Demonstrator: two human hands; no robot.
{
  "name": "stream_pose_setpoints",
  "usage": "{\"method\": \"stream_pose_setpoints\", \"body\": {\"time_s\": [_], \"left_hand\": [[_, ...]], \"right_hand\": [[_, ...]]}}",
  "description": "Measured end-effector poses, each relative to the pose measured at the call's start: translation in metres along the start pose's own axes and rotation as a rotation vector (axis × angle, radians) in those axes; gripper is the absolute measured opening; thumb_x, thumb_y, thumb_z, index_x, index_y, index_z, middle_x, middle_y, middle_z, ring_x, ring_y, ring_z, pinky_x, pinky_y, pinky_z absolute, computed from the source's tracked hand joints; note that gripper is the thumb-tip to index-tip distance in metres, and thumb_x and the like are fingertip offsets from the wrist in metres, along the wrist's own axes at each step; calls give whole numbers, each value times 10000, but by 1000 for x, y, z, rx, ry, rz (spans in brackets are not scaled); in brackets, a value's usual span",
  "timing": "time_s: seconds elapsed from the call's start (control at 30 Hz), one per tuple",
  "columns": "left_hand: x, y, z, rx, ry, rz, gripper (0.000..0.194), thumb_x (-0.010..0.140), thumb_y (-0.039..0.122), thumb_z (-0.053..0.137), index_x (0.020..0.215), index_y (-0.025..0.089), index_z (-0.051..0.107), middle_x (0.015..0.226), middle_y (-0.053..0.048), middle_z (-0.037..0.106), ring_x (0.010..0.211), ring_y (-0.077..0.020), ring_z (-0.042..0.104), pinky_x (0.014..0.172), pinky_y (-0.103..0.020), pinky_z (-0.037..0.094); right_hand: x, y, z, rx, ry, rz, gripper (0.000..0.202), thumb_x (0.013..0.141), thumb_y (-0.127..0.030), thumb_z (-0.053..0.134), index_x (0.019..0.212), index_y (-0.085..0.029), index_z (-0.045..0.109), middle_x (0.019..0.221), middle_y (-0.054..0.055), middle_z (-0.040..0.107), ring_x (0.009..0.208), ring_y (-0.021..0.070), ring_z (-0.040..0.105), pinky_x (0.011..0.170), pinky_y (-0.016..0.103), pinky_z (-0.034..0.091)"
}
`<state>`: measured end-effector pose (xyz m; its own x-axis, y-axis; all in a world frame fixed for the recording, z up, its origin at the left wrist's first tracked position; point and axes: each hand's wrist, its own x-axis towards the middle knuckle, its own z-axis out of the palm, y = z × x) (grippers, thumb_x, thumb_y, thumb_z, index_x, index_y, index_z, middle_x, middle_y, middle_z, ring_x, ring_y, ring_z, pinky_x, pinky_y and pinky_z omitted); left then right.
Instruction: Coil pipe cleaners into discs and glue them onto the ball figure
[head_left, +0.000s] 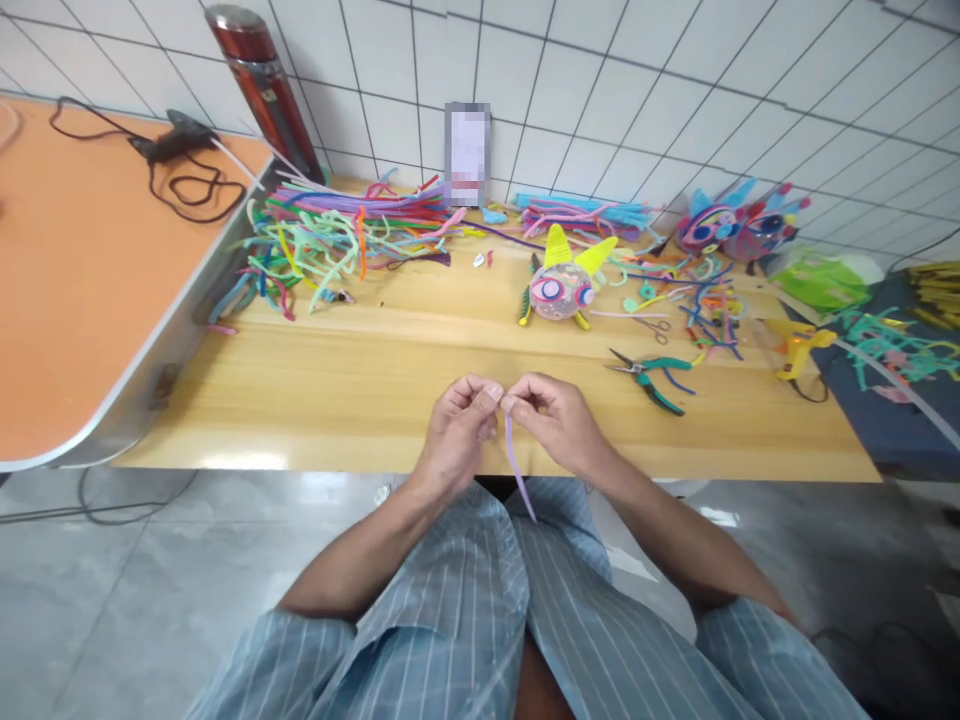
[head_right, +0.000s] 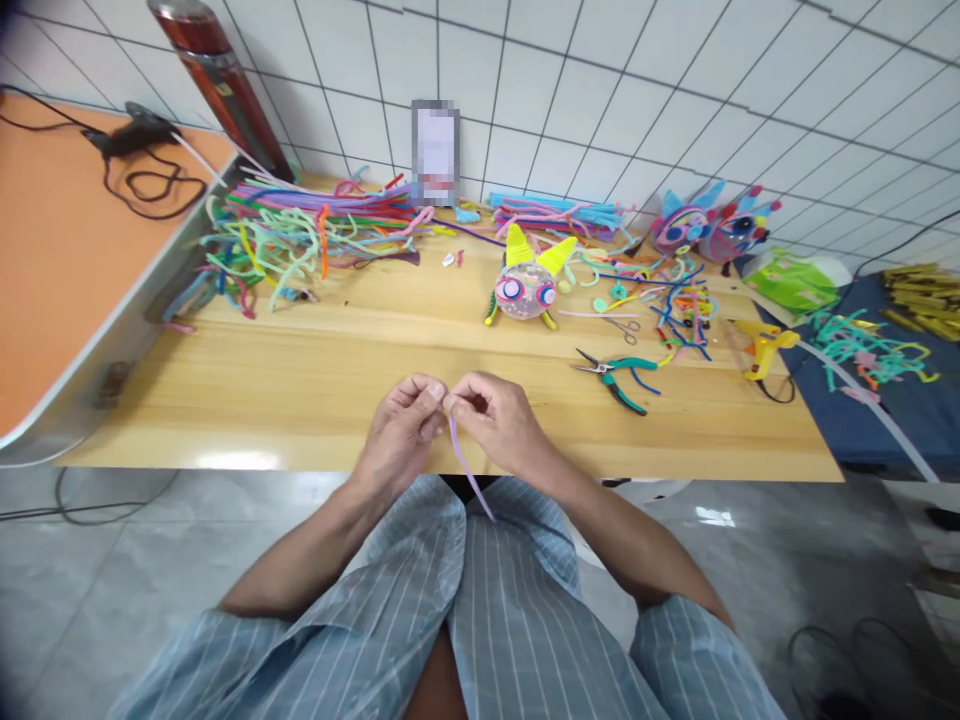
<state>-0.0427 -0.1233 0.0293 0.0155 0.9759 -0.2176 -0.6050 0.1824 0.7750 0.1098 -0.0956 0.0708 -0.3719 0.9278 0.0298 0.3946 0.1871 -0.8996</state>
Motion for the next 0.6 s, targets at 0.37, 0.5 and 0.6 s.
{"method": "stream_pose_setpoints", "body": {"time_s": [0.37,0.5,0.6], "left_hand": [[-4,25,-15,383,-259,-1,376,769,492,911,821,154,754,657,29,557,576,-81,379,555,-238,282],[-8,24,-5,376,-218,12,367,749,456,934,761,153,727,639,35,536,567,-70,358,542,-224,258],[-14,8,11,182,-88,-3,406,716,462,955,762,153,696,618,54,504,513,-45,295,502,-212,213]], "right_hand": [[-3,-1,-34,-90,-266,38,185,849,-336,639,738,-187,648,649,-34,587,613,105,480,588,246,350],[-8,-1,-38,-85,-268,-8,206,877,-346,632,749,-186,653,667,-31,600,623,105,490,595,251,346],[-13,0,-33,-36,-196,-44,192,880,-335,626,754,-192,642,676,-30,600,641,111,505,614,255,365]]}}
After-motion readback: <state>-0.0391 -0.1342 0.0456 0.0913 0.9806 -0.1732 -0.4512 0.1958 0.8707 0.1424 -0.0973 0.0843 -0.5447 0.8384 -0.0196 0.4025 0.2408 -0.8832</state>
